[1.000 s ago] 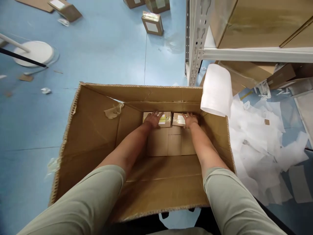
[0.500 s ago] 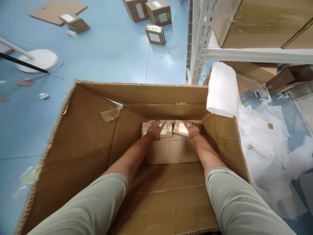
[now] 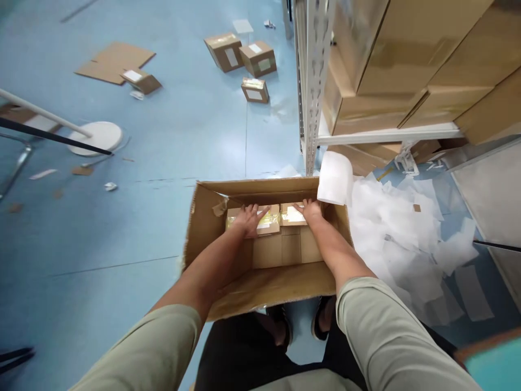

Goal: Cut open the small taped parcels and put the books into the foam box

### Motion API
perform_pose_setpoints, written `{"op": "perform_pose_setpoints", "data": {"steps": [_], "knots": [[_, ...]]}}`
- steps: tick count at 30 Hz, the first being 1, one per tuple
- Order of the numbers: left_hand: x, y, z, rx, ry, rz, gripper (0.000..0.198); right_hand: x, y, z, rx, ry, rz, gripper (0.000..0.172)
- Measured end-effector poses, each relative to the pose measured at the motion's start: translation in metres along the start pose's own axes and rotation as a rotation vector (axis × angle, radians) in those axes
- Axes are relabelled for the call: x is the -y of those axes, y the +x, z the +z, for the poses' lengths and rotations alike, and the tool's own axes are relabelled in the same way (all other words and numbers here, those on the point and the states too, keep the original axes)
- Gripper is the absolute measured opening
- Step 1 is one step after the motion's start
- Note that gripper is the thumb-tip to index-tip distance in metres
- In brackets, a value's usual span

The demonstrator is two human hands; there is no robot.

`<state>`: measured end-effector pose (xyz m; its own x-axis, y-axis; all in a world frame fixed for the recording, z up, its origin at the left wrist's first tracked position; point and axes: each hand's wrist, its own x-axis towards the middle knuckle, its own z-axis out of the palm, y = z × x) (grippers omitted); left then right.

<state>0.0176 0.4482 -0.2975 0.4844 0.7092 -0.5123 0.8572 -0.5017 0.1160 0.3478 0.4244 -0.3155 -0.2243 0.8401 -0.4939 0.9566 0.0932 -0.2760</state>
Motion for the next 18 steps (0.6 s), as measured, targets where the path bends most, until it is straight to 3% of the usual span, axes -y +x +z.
{"op": "perform_pose_setpoints", "data": {"steps": [4, 9, 12, 15, 18], "knots": [[-0.016, -0.084, -0.073, -0.045, 0.007, 0.015, 0.138, 0.033, -0.069, -0.079, 0.073, -0.047, -0.004, 0.135], [-0.033, -0.200, -0.165, -0.168, -0.129, -0.010, 0.131, 0.081, -0.155, -0.185, 0.027, -0.130, -0.135, 0.145], [-0.039, -0.266, -0.209, -0.167, -0.067, -0.033, 0.134, 0.108, -0.208, -0.241, 0.004, -0.206, -0.216, 0.152], [-0.037, -0.321, -0.233, -0.209, -0.042, -0.049, 0.133, 0.127, -0.257, -0.275, -0.011, -0.311, -0.229, 0.151], [-0.030, -0.358, -0.233, -0.309, -0.058, -0.108, 0.131, 0.137, -0.300, -0.281, -0.069, -0.312, -0.182, 0.146]]}}
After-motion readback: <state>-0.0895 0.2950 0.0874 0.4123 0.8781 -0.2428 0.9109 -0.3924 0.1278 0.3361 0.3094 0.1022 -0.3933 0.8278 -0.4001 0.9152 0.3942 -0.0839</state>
